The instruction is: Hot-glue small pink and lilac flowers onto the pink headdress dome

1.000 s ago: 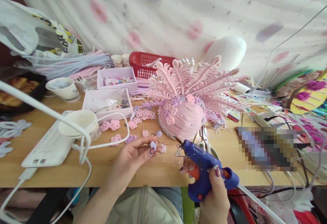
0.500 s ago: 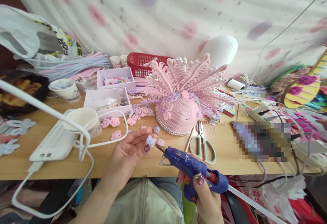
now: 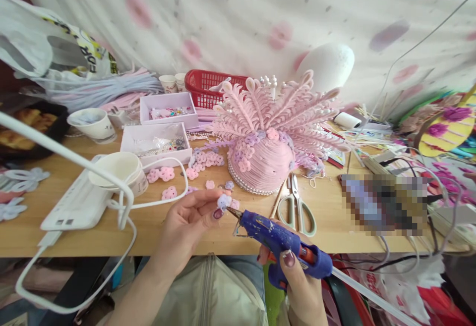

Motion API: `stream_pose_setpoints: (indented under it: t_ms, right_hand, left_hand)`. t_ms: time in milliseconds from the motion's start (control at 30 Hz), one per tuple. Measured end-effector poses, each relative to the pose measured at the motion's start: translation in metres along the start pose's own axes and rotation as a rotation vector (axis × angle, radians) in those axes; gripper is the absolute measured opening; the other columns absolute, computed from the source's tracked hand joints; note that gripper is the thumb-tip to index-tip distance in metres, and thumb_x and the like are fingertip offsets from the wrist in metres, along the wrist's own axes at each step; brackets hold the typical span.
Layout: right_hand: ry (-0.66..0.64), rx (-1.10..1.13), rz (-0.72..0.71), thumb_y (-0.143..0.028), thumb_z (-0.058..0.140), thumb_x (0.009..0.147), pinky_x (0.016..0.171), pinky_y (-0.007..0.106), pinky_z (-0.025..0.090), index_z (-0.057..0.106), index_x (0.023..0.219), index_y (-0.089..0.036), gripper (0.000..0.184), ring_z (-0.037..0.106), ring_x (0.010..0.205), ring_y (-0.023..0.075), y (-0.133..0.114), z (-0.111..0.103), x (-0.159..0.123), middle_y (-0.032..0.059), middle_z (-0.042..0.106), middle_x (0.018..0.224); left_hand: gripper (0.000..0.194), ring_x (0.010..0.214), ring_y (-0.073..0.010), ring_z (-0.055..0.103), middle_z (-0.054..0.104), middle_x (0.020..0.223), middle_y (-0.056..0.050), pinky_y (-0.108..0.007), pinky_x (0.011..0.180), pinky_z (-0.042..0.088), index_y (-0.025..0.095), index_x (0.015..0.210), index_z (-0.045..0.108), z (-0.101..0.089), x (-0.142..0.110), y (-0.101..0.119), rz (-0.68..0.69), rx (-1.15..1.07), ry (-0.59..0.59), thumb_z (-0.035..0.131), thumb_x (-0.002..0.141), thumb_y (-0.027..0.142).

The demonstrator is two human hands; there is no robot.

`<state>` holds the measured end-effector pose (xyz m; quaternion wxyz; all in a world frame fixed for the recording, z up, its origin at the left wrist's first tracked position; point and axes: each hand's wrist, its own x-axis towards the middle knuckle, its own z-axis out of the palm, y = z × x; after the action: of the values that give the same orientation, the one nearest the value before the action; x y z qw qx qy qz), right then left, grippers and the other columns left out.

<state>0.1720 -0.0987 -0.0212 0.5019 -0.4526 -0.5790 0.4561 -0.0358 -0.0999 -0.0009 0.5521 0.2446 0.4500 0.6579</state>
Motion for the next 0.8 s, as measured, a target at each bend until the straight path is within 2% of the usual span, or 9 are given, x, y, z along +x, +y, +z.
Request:
stream_pose_setpoints:
  t_ms: [100, 233, 333, 533, 667, 800]
  right_hand:
    - [-0.079, 0.028, 0.021, -0.061, 0.064, 0.088, 0.068, 0.038, 0.057, 0.073, 0.094, -0.021, 0.042, 0.070, 0.065, 0.0253, -0.005, 0.002, 0.002, 0.0059, 0.073, 0.068]
    - [-0.061, 0.015, 0.014, -0.062, 0.060, 0.089, 0.068, 0.037, 0.054, 0.074, 0.084, -0.022, 0.043, 0.069, 0.069, 0.0262, -0.014, 0.007, 0.003, 0.0063, 0.071, 0.066]
    - [-0.083, 0.009, -0.005, -0.064, 0.058, 0.090, 0.065, 0.036, 0.052, 0.071, 0.067, -0.022, 0.050, 0.067, 0.068, 0.0255, -0.020, 0.010, 0.004, 0.0073, 0.068, 0.064]
    - [-0.064, -0.007, -0.018, -0.063, 0.060, 0.089, 0.065, 0.036, 0.052, 0.073, 0.071, -0.022, 0.047, 0.066, 0.068, 0.0255, -0.021, 0.011, 0.007, 0.0072, 0.069, 0.065]
    - [-0.068, -0.008, -0.017, -0.064, 0.060, 0.089, 0.064, 0.036, 0.052, 0.073, 0.067, -0.022, 0.050, 0.066, 0.068, 0.0256, -0.023, 0.010, 0.007, 0.0078, 0.068, 0.064]
    - [-0.033, -0.013, 0.021, -0.065, 0.062, 0.086, 0.058, 0.033, 0.050, 0.073, 0.069, -0.021, 0.048, 0.064, 0.061, 0.0229, -0.026, 0.008, 0.007, 0.0065, 0.068, 0.061]
  left_hand:
    - [0.033, 0.106, -0.0261, 0.073, 0.079, 0.108, -0.008, -0.030, 0.086, 0.061, 0.023, 0.087, 0.081, -0.006, 0.003, -0.004, -0.005, 0.022, -0.031, 0.092, 0.061, 0.040]
    - [0.027, 0.105, -0.0236, 0.072, 0.078, 0.111, -0.004, -0.030, 0.089, 0.061, 0.025, 0.086, 0.082, -0.006, 0.001, -0.004, 0.010, -0.011, -0.006, 0.090, 0.065, 0.041]
    - [0.029, 0.097, -0.0220, 0.074, 0.080, 0.103, -0.003, -0.031, 0.089, 0.062, 0.025, 0.086, 0.082, -0.001, -0.003, 0.001, -0.024, -0.050, -0.014, 0.090, 0.065, 0.042]
    - [0.031, 0.086, -0.0218, 0.075, 0.079, 0.089, -0.003, -0.032, 0.084, 0.062, 0.020, 0.085, 0.077, 0.010, -0.010, 0.008, -0.035, -0.003, 0.087, 0.092, 0.061, 0.034]
    - [0.032, 0.076, -0.0171, 0.074, 0.076, 0.078, 0.000, -0.028, 0.079, 0.062, 0.019, 0.083, 0.069, 0.003, -0.004, 0.002, 0.016, -0.017, 0.066, 0.091, 0.063, 0.033]
    - [0.039, 0.074, -0.0164, 0.074, 0.075, 0.078, 0.001, -0.028, 0.078, 0.062, 0.018, 0.082, 0.063, -0.003, 0.001, -0.001, 0.017, -0.039, 0.060, 0.093, 0.061, 0.032]
